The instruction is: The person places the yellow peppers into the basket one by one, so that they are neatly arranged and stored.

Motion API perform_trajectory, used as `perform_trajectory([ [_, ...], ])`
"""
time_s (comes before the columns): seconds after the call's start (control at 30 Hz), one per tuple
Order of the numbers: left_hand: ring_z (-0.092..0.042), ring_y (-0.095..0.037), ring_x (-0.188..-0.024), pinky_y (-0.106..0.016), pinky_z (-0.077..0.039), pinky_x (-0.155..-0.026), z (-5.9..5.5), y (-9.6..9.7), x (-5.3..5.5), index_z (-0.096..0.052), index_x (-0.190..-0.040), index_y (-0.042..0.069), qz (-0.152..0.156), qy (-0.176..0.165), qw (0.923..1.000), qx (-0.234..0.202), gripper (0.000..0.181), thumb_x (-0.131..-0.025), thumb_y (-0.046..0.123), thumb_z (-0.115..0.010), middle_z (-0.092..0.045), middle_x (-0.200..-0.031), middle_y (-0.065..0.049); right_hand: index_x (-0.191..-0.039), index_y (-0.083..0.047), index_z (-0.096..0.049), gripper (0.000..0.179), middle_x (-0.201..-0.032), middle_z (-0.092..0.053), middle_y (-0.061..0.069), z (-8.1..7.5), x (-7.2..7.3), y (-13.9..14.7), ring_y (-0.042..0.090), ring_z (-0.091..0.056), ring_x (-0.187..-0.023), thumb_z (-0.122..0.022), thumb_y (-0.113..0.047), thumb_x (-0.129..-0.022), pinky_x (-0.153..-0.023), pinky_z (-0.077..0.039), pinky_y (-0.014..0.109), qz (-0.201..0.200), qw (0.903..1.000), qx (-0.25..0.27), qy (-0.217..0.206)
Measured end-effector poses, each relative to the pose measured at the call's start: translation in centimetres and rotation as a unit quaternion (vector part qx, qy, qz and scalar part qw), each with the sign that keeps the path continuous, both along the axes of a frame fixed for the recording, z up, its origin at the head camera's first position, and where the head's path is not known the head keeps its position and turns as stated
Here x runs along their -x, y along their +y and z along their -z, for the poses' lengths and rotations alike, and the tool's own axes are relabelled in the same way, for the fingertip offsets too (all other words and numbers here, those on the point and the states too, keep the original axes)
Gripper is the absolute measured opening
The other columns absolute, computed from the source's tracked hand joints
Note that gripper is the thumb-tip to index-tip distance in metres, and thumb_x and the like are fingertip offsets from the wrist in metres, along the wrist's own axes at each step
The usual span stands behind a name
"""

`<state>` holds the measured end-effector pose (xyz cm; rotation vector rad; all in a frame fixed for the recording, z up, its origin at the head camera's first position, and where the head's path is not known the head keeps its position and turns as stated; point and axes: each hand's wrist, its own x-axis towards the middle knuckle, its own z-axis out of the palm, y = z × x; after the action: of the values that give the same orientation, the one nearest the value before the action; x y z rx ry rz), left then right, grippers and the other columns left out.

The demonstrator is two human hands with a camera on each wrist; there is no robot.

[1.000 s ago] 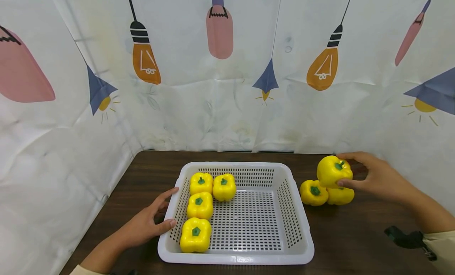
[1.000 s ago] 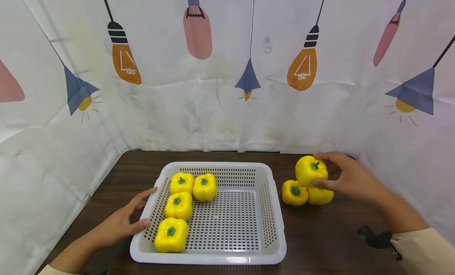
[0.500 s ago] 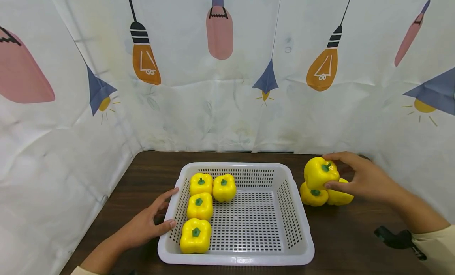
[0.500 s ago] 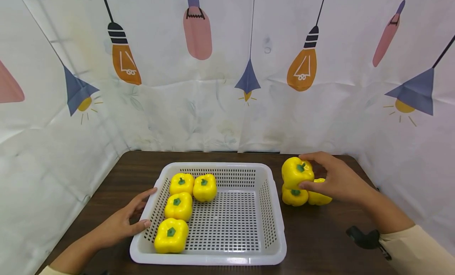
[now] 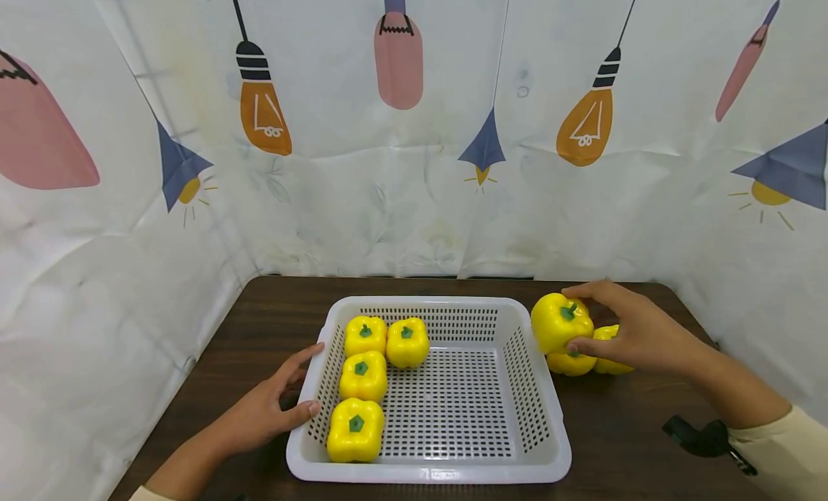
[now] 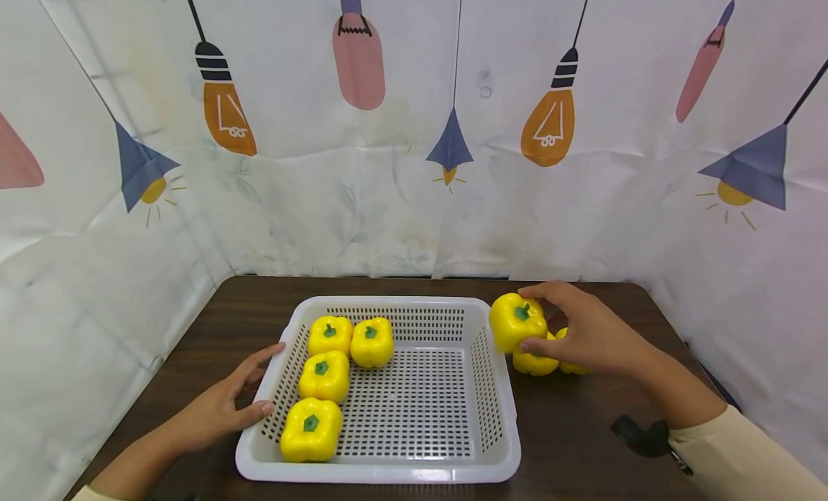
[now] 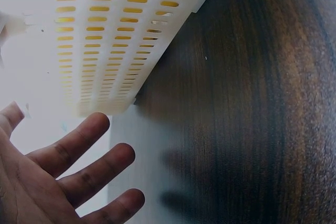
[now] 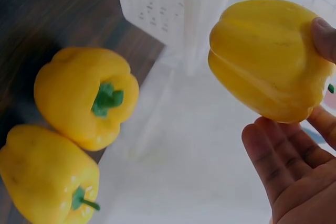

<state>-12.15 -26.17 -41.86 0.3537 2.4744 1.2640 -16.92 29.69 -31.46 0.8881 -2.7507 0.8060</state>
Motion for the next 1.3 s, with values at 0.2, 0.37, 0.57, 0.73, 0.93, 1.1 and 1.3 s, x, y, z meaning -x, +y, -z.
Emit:
perform_trajectory([
  [0.2, -0.063, -0.034, -0.113, -0.038, -0.06, -0.078, 0.0, 0.0, 0.1, -0.015, -0.162, 0.035, 0.0, 0.002, 1.0, 0.003, 0.083, -0.098, 0.034, -0.068, -0.05, -0.142, -0.024, -0.139, -0.013, -0.056, 0.073, -0.126, -0.062, -0.001, 0.1, 0.1, -1.2, 0.009, -0.064, -0.093, -0.089, -0.04, -0.08, -0.082, -0.059, 0.036, -0.006, 0.9999, -0.01, -0.009],
  [0.37, -0.063, -0.033, -0.113, -0.04, -0.06, -0.079, -0.1, 0.1, 0.1, -0.015, -0.162, 0.035, -0.003, 0.001, 1.0, 0.006, 0.083, -0.097, 0.035, -0.067, -0.05, -0.143, -0.024, -0.14, -0.013, -0.056, 0.075, -0.127, -0.062, -0.002, 0.0, 0.3, -2.2, 0.01, -0.063, -0.094, -0.086, -0.047, -0.08, -0.083, -0.058, 0.037, -0.009, 0.9997, -0.012, -0.019],
  [0.57, -0.063, -0.033, -0.113, -0.04, -0.06, -0.079, -0.2, 0.2, 0.0, -0.016, -0.162, 0.036, -0.005, 0.002, 0.9999, 0.01, 0.082, -0.098, 0.035, -0.067, -0.052, -0.141, -0.022, -0.141, -0.014, -0.055, 0.077, -0.127, -0.061, -0.004, -0.1, 0.4, -3.5, 0.011, -0.063, -0.095, -0.084, -0.052, -0.08, -0.084, -0.058, 0.037, -0.01, 0.9995, -0.011, -0.027],
  [0.73, -0.063, -0.034, -0.113, -0.039, -0.06, -0.079, -0.1, 0.2, -0.1, -0.015, -0.162, 0.036, -0.001, 0.008, 0.9999, 0.007, 0.082, -0.098, 0.034, -0.067, -0.051, -0.142, -0.022, -0.14, -0.014, -0.055, 0.078, -0.126, -0.061, -0.004, -0.4, 0.4, -4.9, 0.011, -0.063, -0.094, -0.084, -0.053, -0.08, -0.085, -0.057, 0.037, -0.01, 0.9991, -0.01, -0.04],
  [0.93, -0.061, -0.035, -0.115, -0.036, -0.06, -0.077, 0.1, 0.1, -0.2, -0.015, -0.162, 0.035, 0.007, 0.015, 0.9998, -0.007, 0.081, -0.099, 0.03, -0.065, -0.05, -0.142, -0.023, -0.14, -0.012, -0.055, 0.075, -0.125, -0.061, -0.001, -0.5, 0.5, -6.3, 0.011, -0.063, -0.095, -0.083, -0.05, -0.082, -0.084, -0.057, 0.037, -0.026, 0.9982, -0.001, -0.054],
  [1.1, -0.061, -0.035, -0.115, -0.036, -0.06, -0.077, 0.0, 0.1, -0.2, -0.015, -0.162, 0.035, 0.005, 0.011, 0.9999, -0.006, 0.081, -0.099, 0.031, -0.066, -0.05, -0.143, -0.024, -0.14, -0.013, -0.055, 0.075, -0.124, -0.061, -0.003, -0.6, 0.6, -7.3, 0.011, -0.062, -0.096, -0.083, -0.051, -0.082, -0.082, -0.056, 0.033, -0.028, 0.9983, -0.002, -0.051],
  [1.3, -0.062, -0.036, -0.115, -0.037, -0.06, -0.077, 0.0, 0.1, -0.2, -0.015, -0.162, 0.035, 0.001, 0.007, 1.0, -0.004, 0.082, -0.098, 0.033, -0.066, -0.05, -0.143, -0.024, -0.14, -0.016, -0.056, 0.076, -0.13, -0.059, -0.006, -0.7, 0.8, -8.7, 0.012, -0.06, -0.102, -0.085, -0.052, -0.08, -0.087, -0.056, 0.035, -0.016, 0.9981, -0.013, -0.058],
])
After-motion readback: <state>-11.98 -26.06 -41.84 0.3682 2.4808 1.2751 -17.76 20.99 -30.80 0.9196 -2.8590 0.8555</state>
